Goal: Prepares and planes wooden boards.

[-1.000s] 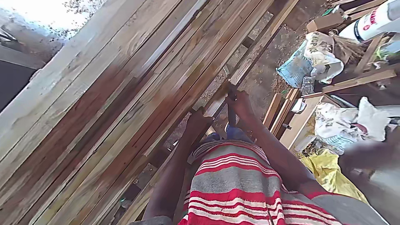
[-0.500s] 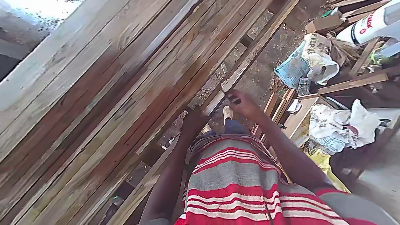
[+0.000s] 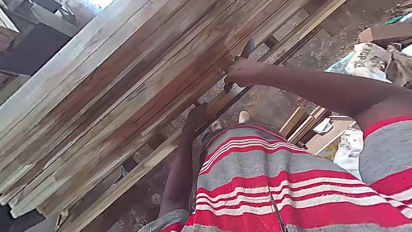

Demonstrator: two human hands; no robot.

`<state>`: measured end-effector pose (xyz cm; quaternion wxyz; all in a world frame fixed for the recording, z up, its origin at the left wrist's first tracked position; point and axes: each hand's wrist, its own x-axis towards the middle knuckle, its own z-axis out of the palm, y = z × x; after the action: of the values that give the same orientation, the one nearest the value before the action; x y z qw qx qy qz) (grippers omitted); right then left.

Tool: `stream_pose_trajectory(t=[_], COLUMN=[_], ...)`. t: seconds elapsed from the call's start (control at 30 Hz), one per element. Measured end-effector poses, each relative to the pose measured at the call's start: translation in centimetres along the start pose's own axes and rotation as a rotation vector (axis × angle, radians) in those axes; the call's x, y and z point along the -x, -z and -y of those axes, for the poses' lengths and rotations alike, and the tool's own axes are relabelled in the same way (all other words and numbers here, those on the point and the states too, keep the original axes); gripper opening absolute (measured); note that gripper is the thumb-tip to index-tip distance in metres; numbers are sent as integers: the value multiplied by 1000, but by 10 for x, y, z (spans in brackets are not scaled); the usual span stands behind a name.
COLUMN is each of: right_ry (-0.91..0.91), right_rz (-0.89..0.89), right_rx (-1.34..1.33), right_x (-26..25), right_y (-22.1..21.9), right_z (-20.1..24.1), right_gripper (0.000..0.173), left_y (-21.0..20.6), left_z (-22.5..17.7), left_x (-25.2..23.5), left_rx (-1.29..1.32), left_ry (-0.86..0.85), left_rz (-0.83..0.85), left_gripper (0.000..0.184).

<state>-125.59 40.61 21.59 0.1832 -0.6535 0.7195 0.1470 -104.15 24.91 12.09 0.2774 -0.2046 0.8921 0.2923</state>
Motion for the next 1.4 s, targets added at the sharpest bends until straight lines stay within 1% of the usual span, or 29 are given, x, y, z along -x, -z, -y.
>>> stream_pose_trajectory(t=[0.07, 0.13, 0.2, 0.27, 0.43, 0.5, 0.6, 0.73, 0.83, 0.9, 0.93, 0.97, 1.03, 1.07, 1.1, 1.17, 1.2, 1.27, 1.33, 1.4], right_ry=[60, 89, 106, 113, 124, 100, 29, -83, -268, -399, -440, -479, -563, -601, -642, -750, -800, -876, -907, -923], right_rz=[-15, 7, 31, 72, 84, 117, 174, 241, 346, 431, 455, 439, 317, 245, 161, -47, -151, -338, -501, -658], right_rx=[-4, 23, 47, 64, 85, 100, 144, 210, 246, 147, 40, -120, -522, -668, -797, -1010, -1114, -1269, -1360, -1337], right_x=[2, 3, 5, 8, 9, 11, 17, 29, 41, 63, 77, 92, 125, 141, 156, 175, 180, 178, 164, 146], right_y=[-2, 1, 5, 11, 9, 12, 17, 28, 39, 51, 54, 51, 28, 10, -9, -53, -71, -99, -120, -137], right_z=[-6, -13, -21, -28, -55, -65, -77, -89, -107, -120, -128, -137, -158, -165, -165, -157, -145, -119, -100, -89], right_gripper=[27, 27, 21, 20, 19, 23, 29, 19, 14, 13, 14, 17, 27, 34, 36, 40, 43, 45, 50, 53], left_y=[-3, -3, 2, 4, 0, 1, 1, 0, -1, 3, 4, 6, 12, 17, 21, 28, 30, 30, 30, 34], left_z=[4, 5, -1, -5, 8, 8, 8, 12, 12, 6, 6, 8, 12, 14, 15, 17, 18, 22, 22, 15], left_x=[-4, -6, -5, 0, -13, -12, -15, -16, -9, -11, -12, -14, -18, -22, -25, -30, -32, -35, -34, -30], left_rx=[2, 0, -15, -12, -23, -15, -20, -6, 12, 14, 40, 91, 205, 235, 256, 253, 259, 304, 327, 307], left_ry=[-8, -6, 19, 11, -49, -58, -44, -53, -38, -40, -44, -49, -48, -26, -1, 16, 17, 19, 24, 52], left_rz=[-5, -1, 34, 27, 45, 39, 50, 58, 26, 52, 67, 84, 166, 227, 269, 311, 332, 348, 338, 334], left_gripper=[57, 57, 58, 57, 61, 60, 60, 57, 58, 58, 59, 60, 65, 69, 70, 62, 56, 48, 47, 46])
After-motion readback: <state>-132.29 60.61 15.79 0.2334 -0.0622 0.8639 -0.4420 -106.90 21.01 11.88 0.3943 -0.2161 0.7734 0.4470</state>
